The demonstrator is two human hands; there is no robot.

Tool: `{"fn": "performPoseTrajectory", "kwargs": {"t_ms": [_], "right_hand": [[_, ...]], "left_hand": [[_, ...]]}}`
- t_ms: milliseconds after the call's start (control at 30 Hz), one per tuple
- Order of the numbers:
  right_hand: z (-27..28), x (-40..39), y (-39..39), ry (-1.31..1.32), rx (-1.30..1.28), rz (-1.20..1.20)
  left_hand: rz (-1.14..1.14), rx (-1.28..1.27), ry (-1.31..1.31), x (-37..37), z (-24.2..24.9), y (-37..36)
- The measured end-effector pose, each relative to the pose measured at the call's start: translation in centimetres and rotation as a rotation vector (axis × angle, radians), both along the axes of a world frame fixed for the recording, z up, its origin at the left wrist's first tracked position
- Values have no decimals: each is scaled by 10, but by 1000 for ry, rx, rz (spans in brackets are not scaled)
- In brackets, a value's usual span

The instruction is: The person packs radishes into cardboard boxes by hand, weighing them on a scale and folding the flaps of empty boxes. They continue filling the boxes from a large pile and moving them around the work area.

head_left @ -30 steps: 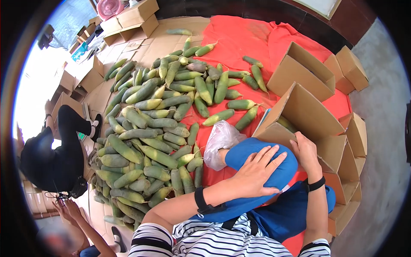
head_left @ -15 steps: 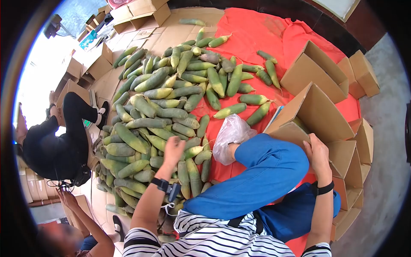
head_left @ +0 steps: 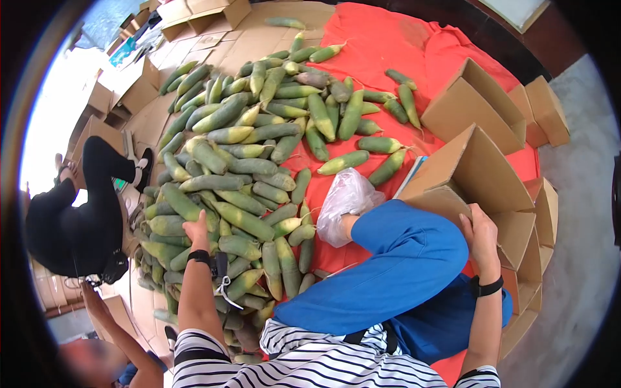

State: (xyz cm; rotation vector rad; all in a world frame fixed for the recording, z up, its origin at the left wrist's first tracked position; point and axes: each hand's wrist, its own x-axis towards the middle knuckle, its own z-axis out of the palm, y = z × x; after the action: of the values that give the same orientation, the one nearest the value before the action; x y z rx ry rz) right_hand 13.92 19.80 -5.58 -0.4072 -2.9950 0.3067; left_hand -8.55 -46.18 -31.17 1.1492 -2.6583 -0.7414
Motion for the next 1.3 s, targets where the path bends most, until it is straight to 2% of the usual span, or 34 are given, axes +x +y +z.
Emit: {"fn": "performPoseTrajectory", "kwargs": {"t_ms": [67,133,233,300,333,400,433,500,533,600,633,700,733,800,933,1000,1067,1100,1167,1300], "right_hand": [[-2,0,1,9,18,-10],[-4,0,1,27,33,13],[-9,2,3,65,55,21],[-6,1,2,69,54,22],[-4,1,1,72,59,3],[-3,1,1,103,57,52],[-6,1,4,79,63,49],[-7,2,4,91,60,43],[-7,2,4,99,56,50],[-11,1,4,110,75,17],[-12,2,5,117,69,39],[-8,5,5,111,57,44],[-7,4,4,102,47,35],[-11,5,6,154,51,49],[-10,7,4,111,51,37],[-12,7,6,127,20,51],[-11,8,5,118,23,51],[-10,8,4,125,12,46],[-10,7,5,138,2,33],[-8,8,7,151,11,36]], "left_hand": [[9,150,0,-10,-30,-23],[109,257,62,-14,-27,-16],[109,593,211,-14,-34,-20],[162,790,250,-12,-4,6],[143,796,245,-10,11,18],[195,1077,111,1,34,31],[179,1079,106,12,45,46],[158,1295,160,41,69,86],[143,1301,153,53,80,104],[-12,1497,19,71,103,143],[-42,1510,-5,73,118,166],[-279,1503,-152,76,154,215],[-306,1509,-167,76,173,240],[-878,1325,-51,71,216,295],[-1487,1084,49,59,298,402],[-1743,939,144,56,317,454],[-1919,885,61,55,324,498],[-1918,888,55,60,316,507],[-1902,568,157,64,296,524],[-1839,579,59,80,263,475]]}}
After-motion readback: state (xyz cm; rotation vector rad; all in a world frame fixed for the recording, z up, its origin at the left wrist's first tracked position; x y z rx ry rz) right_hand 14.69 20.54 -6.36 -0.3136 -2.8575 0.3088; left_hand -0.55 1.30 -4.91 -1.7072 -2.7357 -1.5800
